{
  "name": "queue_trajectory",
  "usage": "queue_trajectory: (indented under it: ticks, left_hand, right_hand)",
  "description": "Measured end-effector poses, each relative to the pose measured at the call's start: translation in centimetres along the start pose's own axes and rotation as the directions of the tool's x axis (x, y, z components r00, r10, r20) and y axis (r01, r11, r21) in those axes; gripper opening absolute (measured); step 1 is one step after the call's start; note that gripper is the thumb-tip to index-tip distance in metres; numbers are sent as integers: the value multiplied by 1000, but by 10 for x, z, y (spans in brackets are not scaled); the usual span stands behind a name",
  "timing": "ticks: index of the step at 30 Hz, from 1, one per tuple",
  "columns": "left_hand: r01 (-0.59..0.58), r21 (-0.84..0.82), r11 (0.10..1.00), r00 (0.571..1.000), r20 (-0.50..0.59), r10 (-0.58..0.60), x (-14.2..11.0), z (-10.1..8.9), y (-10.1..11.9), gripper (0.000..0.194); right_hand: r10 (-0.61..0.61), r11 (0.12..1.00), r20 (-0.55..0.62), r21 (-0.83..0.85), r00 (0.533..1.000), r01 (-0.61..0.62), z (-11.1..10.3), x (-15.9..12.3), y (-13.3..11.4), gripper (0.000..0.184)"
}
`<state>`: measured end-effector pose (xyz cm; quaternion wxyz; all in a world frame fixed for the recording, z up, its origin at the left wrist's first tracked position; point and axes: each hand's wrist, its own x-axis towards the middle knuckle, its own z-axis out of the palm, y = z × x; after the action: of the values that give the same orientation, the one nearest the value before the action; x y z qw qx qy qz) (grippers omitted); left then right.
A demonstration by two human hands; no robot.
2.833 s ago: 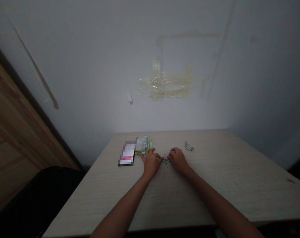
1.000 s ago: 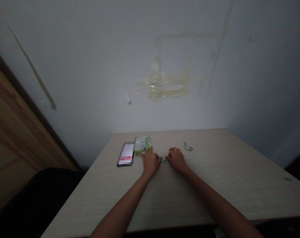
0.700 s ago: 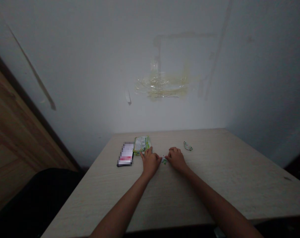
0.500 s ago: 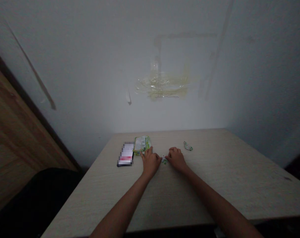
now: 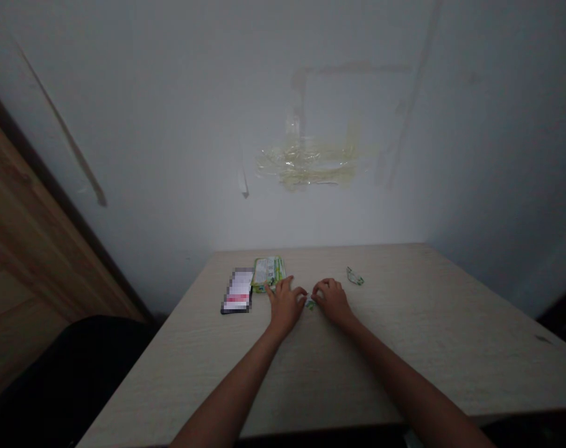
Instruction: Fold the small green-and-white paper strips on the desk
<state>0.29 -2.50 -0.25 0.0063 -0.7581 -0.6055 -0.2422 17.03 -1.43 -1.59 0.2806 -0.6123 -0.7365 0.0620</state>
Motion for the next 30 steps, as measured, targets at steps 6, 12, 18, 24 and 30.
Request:
queue_trajectory:
  ticks: [6, 12, 18, 24, 30]
  left_hand:
    - [-16, -4, 1000, 998, 58, 16, 2, -11, 2, 16]
    - [-31, -4, 1000, 998, 58, 31, 5, -9, 2, 13]
    - [-9, -19, 1000, 998, 55, 10, 7, -5, -1, 14]
    - [-30, -17, 999, 998, 52, 31, 6, -2, 0, 14]
    - [1, -46, 999, 998, 58, 1, 5, 1, 0, 18]
  right_hand:
    - [2, 1000, -19, 20, 1000, -2, 0, -1, 0, 15]
    - [-4, 998, -9, 60, 1000, 4, -2, 0, 3, 16]
    - [-11, 999, 4, 50, 1000, 11, 0, 2, 5, 16]
    - [3, 999, 13, 39, 1000, -4, 1, 4, 4, 16]
    - [-9, 998, 14, 69, 1000, 8, 0, 3, 4, 14]
